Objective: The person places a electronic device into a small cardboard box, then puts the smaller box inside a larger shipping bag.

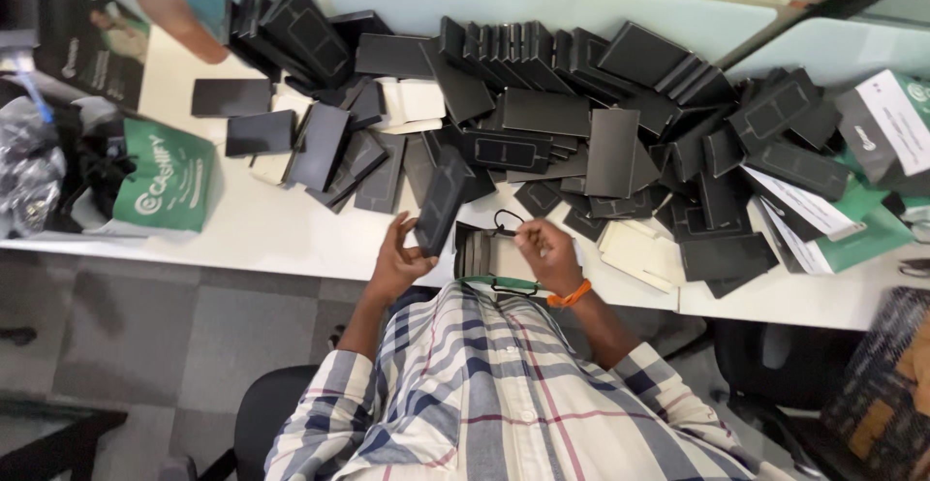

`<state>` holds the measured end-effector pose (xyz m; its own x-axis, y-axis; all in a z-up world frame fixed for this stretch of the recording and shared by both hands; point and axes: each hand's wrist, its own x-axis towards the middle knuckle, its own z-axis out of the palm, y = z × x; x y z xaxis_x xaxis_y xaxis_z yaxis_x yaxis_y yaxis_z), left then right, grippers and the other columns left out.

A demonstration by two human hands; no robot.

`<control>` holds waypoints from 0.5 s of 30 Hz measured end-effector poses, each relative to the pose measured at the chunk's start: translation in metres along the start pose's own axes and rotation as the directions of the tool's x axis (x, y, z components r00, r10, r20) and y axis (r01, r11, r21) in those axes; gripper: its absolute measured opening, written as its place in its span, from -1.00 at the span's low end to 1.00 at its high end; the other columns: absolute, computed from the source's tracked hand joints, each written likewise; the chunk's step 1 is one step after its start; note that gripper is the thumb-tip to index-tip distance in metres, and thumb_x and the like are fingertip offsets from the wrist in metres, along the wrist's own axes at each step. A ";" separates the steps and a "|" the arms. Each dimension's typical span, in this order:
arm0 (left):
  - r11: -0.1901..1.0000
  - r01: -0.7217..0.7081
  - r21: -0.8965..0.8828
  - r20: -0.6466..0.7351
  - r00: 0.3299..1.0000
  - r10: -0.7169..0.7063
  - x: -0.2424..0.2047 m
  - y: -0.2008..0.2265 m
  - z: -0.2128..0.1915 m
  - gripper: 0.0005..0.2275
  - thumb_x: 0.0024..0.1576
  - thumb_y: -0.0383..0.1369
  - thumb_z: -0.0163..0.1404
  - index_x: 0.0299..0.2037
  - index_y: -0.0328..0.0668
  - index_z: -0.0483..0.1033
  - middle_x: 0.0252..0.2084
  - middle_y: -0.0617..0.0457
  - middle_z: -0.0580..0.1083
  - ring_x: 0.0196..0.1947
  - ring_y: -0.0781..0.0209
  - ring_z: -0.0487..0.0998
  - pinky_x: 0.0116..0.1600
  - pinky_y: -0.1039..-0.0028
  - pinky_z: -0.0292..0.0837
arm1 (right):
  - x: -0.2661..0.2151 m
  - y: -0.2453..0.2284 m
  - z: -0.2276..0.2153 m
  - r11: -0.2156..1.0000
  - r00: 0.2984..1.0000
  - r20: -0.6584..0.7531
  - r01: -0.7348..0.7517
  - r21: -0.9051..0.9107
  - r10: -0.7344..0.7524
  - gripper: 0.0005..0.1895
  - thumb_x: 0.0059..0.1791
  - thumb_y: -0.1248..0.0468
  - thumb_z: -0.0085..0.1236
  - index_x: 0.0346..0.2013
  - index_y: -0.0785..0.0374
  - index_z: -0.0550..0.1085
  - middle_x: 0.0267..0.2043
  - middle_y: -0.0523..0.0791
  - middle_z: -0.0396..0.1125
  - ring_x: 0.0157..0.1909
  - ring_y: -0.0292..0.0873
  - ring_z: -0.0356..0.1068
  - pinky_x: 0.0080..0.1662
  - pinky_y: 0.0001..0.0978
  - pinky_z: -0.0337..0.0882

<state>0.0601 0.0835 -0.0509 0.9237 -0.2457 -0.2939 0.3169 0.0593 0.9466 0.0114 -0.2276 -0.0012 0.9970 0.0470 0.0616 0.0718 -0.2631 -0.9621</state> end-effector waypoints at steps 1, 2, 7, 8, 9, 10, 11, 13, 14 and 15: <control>0.995 -0.034 -0.094 0.087 0.995 0.042 -0.007 0.008 0.005 -0.11 -0.05 -0.70 0.15 0.49 -0.22 -0.11 0.49 -0.22 0.09 -0.08 0.13 0.57 -0.10 0.47 0.56 | 0.004 -0.005 -0.002 0.997 0.998 -0.042 0.052 0.064 -0.049 -0.81 0.12 0.26 0.19 -0.03 0.28 0.47 -0.23 -0.15 0.40 -0.29 -0.34 0.33 -0.26 -0.53 0.39; 0.981 -0.059 -0.187 0.176 0.980 0.093 -0.013 0.017 0.010 -0.12 -0.06 -0.73 0.11 0.49 -0.21 -0.10 0.51 -0.20 0.07 0.01 0.09 0.61 -0.05 0.46 0.58 | 0.009 -0.012 -0.004 0.996 0.998 -0.036 0.059 0.070 -0.057 -0.81 0.12 0.26 0.19 -0.03 0.28 0.47 -0.23 -0.15 0.40 -0.29 -0.34 0.33 -0.26 -0.53 0.39; 0.979 0.011 -0.203 0.313 0.948 0.054 -0.037 0.053 0.031 -0.09 -0.09 -0.75 0.11 0.52 -0.19 -0.08 0.52 -0.23 0.11 0.00 0.05 0.61 -0.05 0.45 0.55 | 0.023 -0.064 -0.018 0.916 0.941 -0.083 0.337 0.218 -0.327 -0.39 0.12 0.16 0.17 0.40 0.28 0.22 0.43 0.00 0.10 0.32 -0.12 0.30 0.24 -0.27 0.43; 0.972 0.040 -0.232 0.344 0.938 0.043 -0.041 0.058 0.035 -0.07 -0.12 -0.76 0.10 0.51 -0.17 -0.09 0.51 -0.24 0.11 -0.03 0.01 0.63 -0.05 0.42 0.57 | 0.024 -0.073 -0.020 0.913 0.940 -0.083 0.341 0.222 -0.331 -0.39 0.12 0.16 0.17 0.40 0.28 0.22 0.43 0.00 0.10 0.32 -0.12 0.30 0.24 -0.27 0.43; 0.973 0.037 -0.228 0.341 0.939 0.045 -0.043 0.063 0.038 -0.07 -0.12 -0.76 0.10 0.51 -0.17 -0.09 0.51 -0.24 0.11 -0.03 0.01 0.63 -0.05 0.42 0.57 | 0.026 -0.080 -0.022 0.916 0.937 -0.065 0.349 0.198 -0.343 -0.38 0.12 0.12 0.17 0.40 0.27 0.22 0.47 0.01 0.05 0.38 -0.11 0.26 0.29 -0.24 0.41; 0.971 0.050 -0.232 0.360 0.932 0.039 -0.045 0.066 0.041 -0.07 -0.12 -0.75 0.10 0.51 -0.18 -0.09 0.51 -0.24 0.11 -0.03 0.00 0.64 -0.03 0.40 0.59 | 0.025 -0.087 -0.025 0.919 0.935 -0.048 0.355 0.170 -0.352 -0.37 0.12 0.08 0.18 0.40 0.26 0.23 0.51 0.03 0.00 0.45 -0.09 0.23 0.35 -0.20 0.40; 0.970 0.063 -0.236 0.379 0.925 0.032 -0.046 0.068 0.044 -0.07 -0.13 -0.74 0.10 0.51 -0.18 -0.09 0.51 -0.24 0.10 -0.04 -0.02 0.65 0.00 0.39 0.61 | 0.025 -0.092 -0.027 0.919 0.934 -0.051 0.356 0.170 -0.352 -0.37 0.12 0.08 0.18 0.40 0.26 0.23 0.51 0.03 0.00 0.45 -0.09 0.23 0.35 -0.20 0.40; 0.967 0.065 -0.245 0.394 0.918 0.038 -0.046 0.069 0.048 -0.11 -0.13 -0.73 0.12 0.48 -0.21 -0.03 0.49 -0.21 0.13 -0.04 0.01 0.65 0.02 0.38 0.62 | 0.024 -0.097 -0.029 0.917 0.925 -0.048 0.381 0.121 -0.378 -0.38 0.12 0.04 0.16 0.39 0.25 0.26 0.55 0.05 -0.03 0.48 -0.07 0.19 0.38 -0.20 0.37; 0.964 0.067 -0.259 0.403 0.914 0.044 -0.047 0.068 0.050 -0.14 -0.14 -0.73 0.13 0.45 -0.23 0.04 0.48 -0.17 0.16 -0.04 0.04 0.64 0.05 0.37 0.62 | 0.024 -0.099 -0.030 0.917 0.925 -0.052 0.380 0.118 -0.376 -0.38 0.12 0.04 0.16 0.39 0.25 0.26 0.55 0.05 -0.03 0.48 -0.07 0.19 0.38 -0.20 0.37; 0.964 0.070 -0.258 0.408 0.912 0.043 -0.047 0.066 0.050 -0.14 -0.14 -0.73 0.13 0.45 -0.23 0.04 0.48 -0.17 0.16 -0.04 0.04 0.64 0.05 0.37 0.62 | 0.024 -0.100 -0.031 0.917 0.924 -0.045 0.382 0.117 -0.380 -0.36 0.12 0.04 0.17 0.40 0.25 0.25 0.55 0.05 -0.06 0.49 -0.06 0.17 0.40 -0.19 0.35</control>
<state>0.0267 0.0506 0.0319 0.7683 -0.6162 -0.1731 0.4253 0.2894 0.8575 0.0292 -0.2298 0.1046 0.8952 0.0996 0.4343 0.4437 -0.1103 -0.8894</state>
